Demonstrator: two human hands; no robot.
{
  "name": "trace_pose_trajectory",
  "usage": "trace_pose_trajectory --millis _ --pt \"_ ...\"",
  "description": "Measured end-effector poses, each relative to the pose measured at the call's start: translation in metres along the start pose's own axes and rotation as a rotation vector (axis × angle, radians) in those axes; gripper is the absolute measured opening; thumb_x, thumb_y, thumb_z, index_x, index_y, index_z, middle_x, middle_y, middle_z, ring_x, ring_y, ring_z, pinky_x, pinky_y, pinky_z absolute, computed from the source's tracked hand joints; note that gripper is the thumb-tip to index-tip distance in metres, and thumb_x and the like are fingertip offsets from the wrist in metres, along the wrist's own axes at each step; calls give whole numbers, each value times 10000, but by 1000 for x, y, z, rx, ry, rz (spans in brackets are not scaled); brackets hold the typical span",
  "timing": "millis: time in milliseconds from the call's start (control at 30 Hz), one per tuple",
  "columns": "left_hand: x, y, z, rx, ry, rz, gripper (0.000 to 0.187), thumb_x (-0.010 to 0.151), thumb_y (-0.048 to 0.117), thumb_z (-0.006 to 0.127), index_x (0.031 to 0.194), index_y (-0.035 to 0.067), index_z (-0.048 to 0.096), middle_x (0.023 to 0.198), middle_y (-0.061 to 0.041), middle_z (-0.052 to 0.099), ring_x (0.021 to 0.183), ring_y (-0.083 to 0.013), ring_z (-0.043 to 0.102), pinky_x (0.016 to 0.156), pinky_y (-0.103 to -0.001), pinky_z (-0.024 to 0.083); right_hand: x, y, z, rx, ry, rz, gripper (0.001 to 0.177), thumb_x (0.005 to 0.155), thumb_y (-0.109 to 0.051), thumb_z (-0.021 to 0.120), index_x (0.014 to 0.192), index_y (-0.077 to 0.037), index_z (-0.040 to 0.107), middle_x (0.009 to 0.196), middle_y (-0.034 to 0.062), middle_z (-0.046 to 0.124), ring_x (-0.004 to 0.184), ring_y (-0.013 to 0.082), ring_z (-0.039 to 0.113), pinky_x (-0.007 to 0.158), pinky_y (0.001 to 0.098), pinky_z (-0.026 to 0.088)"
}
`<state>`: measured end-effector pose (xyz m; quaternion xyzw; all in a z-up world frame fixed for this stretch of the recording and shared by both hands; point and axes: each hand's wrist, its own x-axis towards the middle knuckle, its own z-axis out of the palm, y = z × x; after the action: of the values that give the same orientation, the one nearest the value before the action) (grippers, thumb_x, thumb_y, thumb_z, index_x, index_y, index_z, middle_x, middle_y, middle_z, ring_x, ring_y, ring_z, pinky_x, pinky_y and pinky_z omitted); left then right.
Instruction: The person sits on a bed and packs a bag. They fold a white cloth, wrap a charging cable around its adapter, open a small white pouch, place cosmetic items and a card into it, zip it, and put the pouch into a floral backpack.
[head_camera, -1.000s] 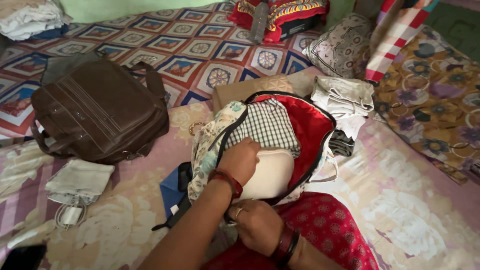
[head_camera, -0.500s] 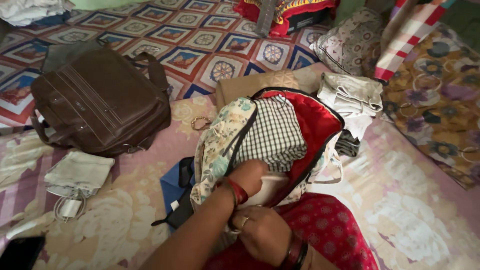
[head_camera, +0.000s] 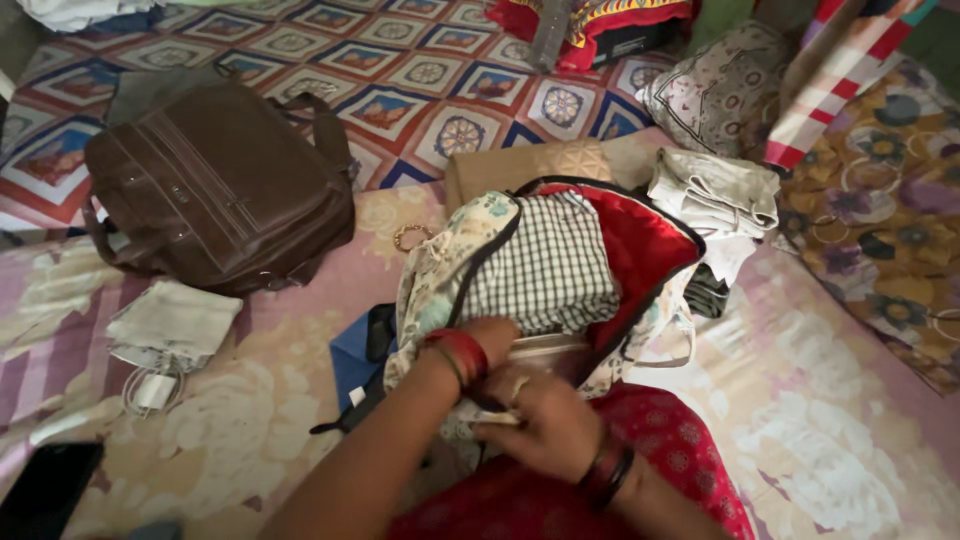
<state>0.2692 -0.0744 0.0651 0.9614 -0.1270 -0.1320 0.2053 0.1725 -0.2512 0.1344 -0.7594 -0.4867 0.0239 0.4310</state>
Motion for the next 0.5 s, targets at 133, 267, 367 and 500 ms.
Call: trace_pose_trajectory --millis 133,267,367,500 --pt "-38 5 -39 -149 432 116 295 810 141 675 1082 41 725 1071 -235 717 1044 -386 683 939 -444 524 13 18 -36 -31 -89 -171 463 793 -269 871 1110 22 700 1197 202 707 1116 332 680 948 415 527" --pt "-75 25 -52 -113 858 220 306 817 36 613 1106 14 710 1147 -214 688 1076 -398 645 933 -466 522 20 40 -63 -150 58 124 535 860 -360 766 1244 -7 647 1279 183 664 1187 338 648 1023 421 498" --pt "-88 39 -66 86 994 188 249 897 51 623 1136 19 688 1184 -203 657 1107 -401 618 929 -483 515 31 63 -83 -594 226 117 544 866 -407 778 1252 -43 658 1319 214 636 1269 395 573 1110 471 431" --pt "-87 45 -82 434 1307 -161 374 844 97 640 1213 61 688 1279 -215 633 1121 -380 601 885 -493 491 19 107 -113 -1094 451 460 796 700 -456 850 1347 -71 593 1367 302 546 1293 447 452 1086 648 259"
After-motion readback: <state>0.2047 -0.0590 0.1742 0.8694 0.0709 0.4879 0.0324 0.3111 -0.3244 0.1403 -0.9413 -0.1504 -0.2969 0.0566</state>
